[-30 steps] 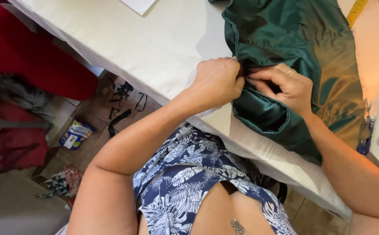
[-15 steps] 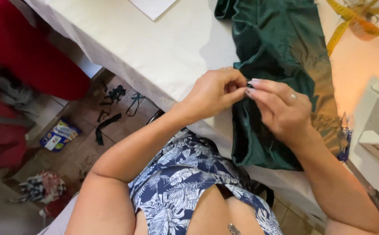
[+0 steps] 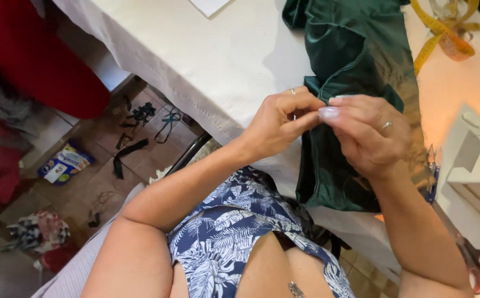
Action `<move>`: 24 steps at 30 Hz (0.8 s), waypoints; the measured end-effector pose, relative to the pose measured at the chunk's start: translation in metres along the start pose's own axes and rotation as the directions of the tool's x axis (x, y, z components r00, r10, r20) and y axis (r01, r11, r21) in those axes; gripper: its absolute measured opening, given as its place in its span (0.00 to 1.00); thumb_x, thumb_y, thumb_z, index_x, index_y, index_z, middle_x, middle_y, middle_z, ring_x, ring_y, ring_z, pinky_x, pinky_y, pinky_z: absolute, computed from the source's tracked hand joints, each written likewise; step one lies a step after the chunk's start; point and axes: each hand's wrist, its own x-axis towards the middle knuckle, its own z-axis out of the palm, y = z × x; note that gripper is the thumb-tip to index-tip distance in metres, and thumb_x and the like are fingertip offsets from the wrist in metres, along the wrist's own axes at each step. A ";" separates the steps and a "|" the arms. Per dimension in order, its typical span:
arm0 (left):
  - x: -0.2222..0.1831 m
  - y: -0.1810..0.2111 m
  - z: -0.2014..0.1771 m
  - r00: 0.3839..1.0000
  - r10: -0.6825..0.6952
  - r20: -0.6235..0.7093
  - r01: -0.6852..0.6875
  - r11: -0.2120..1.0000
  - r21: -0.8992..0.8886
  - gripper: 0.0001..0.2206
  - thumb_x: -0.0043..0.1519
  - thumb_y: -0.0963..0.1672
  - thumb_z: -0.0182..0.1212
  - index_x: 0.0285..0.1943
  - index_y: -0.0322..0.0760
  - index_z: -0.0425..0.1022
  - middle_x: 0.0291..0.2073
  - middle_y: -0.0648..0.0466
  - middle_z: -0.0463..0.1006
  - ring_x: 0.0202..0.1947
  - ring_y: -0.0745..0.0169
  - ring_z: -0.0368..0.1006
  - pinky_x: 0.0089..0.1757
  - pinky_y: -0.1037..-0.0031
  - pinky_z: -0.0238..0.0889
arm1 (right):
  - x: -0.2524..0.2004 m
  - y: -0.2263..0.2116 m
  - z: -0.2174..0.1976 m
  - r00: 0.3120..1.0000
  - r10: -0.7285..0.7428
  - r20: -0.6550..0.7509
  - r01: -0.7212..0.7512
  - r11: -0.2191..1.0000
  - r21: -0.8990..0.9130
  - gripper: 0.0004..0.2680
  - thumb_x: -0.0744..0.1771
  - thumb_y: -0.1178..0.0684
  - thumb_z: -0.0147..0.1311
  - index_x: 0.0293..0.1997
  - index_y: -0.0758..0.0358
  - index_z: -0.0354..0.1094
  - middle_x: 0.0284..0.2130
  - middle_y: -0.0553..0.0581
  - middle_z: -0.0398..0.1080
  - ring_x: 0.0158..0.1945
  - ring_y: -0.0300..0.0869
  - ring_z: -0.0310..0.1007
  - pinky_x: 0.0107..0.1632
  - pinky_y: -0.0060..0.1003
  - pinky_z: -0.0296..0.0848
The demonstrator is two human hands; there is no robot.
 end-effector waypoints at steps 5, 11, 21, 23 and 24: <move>-0.007 -0.008 -0.001 0.997 -0.044 -0.057 0.039 0.995 -0.093 0.05 0.65 0.43 0.59 0.43 0.40 0.79 0.31 0.59 0.72 0.31 0.74 0.63 0.35 0.81 0.57 | 0.013 -0.004 0.004 0.998 -0.036 0.058 0.032 0.997 0.076 0.03 0.69 0.67 0.52 0.40 0.74 0.73 0.39 0.68 0.75 0.43 0.59 0.79 0.48 0.50 0.80; -0.012 -0.022 0.006 0.983 -0.079 -0.167 0.060 0.991 -0.119 0.04 0.64 0.43 0.60 0.39 0.42 0.80 0.28 0.58 0.73 0.28 0.72 0.67 0.33 0.79 0.61 | 0.021 -0.006 0.004 0.968 -0.200 0.154 0.202 0.979 0.003 0.08 0.70 0.62 0.47 0.39 0.74 0.75 0.38 0.67 0.76 0.41 0.57 0.79 0.46 0.50 0.79; -0.009 -0.036 0.007 0.978 -0.054 -0.199 0.029 0.992 -0.125 0.03 0.62 0.45 0.64 0.39 0.44 0.81 0.25 0.58 0.73 0.29 0.72 0.69 0.34 0.78 0.65 | 0.017 0.006 0.017 0.985 -0.167 0.052 0.161 0.982 0.102 0.09 0.69 0.61 0.49 0.33 0.70 0.77 0.34 0.65 0.78 0.37 0.58 0.79 0.41 0.49 0.78; -0.004 -0.042 0.004 0.972 -0.054 -0.228 0.031 0.994 -0.102 0.03 0.63 0.45 0.64 0.39 0.44 0.81 0.26 0.57 0.74 0.30 0.71 0.69 0.34 0.77 0.65 | 0.032 -0.029 0.014 0.980 -0.188 0.061 0.181 0.977 0.109 0.08 0.69 0.62 0.49 0.32 0.68 0.76 0.32 0.64 0.77 0.35 0.56 0.79 0.39 0.48 0.79; -0.004 -0.045 0.003 0.966 -0.057 -0.253 0.037 0.996 -0.083 0.04 0.63 0.45 0.63 0.39 0.43 0.80 0.27 0.56 0.74 0.30 0.71 0.69 0.35 0.76 0.65 | 0.038 -0.049 0.012 0.976 -0.203 0.073 0.194 0.974 0.114 0.08 0.68 0.63 0.50 0.30 0.65 0.75 0.31 0.63 0.76 0.33 0.54 0.78 0.38 0.47 0.79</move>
